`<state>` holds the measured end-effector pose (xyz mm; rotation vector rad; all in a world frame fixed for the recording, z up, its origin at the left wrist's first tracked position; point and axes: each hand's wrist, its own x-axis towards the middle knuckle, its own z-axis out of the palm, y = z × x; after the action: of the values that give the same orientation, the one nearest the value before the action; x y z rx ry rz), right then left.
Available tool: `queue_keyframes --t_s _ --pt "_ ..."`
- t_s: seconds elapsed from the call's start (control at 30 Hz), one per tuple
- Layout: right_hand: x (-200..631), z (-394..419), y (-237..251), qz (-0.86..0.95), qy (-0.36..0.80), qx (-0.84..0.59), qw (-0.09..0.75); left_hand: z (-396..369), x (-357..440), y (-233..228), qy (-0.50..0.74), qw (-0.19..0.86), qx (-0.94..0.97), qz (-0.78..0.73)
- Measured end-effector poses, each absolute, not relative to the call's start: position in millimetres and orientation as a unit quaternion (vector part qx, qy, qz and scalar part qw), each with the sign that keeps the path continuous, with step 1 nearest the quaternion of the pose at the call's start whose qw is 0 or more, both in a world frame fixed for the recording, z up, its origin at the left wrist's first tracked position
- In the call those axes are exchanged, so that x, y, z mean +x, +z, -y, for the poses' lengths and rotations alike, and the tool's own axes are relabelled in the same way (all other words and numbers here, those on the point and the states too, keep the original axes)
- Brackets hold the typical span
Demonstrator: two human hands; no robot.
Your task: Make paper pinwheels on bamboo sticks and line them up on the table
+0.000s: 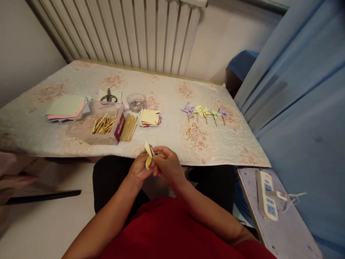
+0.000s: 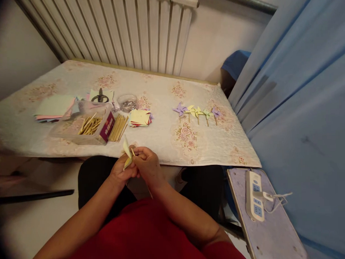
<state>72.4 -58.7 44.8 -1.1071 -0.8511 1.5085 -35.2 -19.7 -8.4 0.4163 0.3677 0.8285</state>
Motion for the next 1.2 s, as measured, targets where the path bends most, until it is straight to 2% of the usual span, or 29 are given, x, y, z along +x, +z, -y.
queue_keyframes --t_s 0.3,0.57,1.2 --pt "71.0 60.0 44.8 0.350 0.643 -0.438 0.521 20.0 -34.8 -15.7 0.409 0.881 0.158 -0.179" --pt "71.2 61.2 45.7 0.350 0.642 -0.438 0.522 20.0 -36.2 -14.8 0.399 0.871 0.247 -0.149" --pt "71.6 58.4 44.0 0.336 0.645 -0.439 0.528 20.6 -35.3 -14.3 0.418 0.868 0.224 -0.146"
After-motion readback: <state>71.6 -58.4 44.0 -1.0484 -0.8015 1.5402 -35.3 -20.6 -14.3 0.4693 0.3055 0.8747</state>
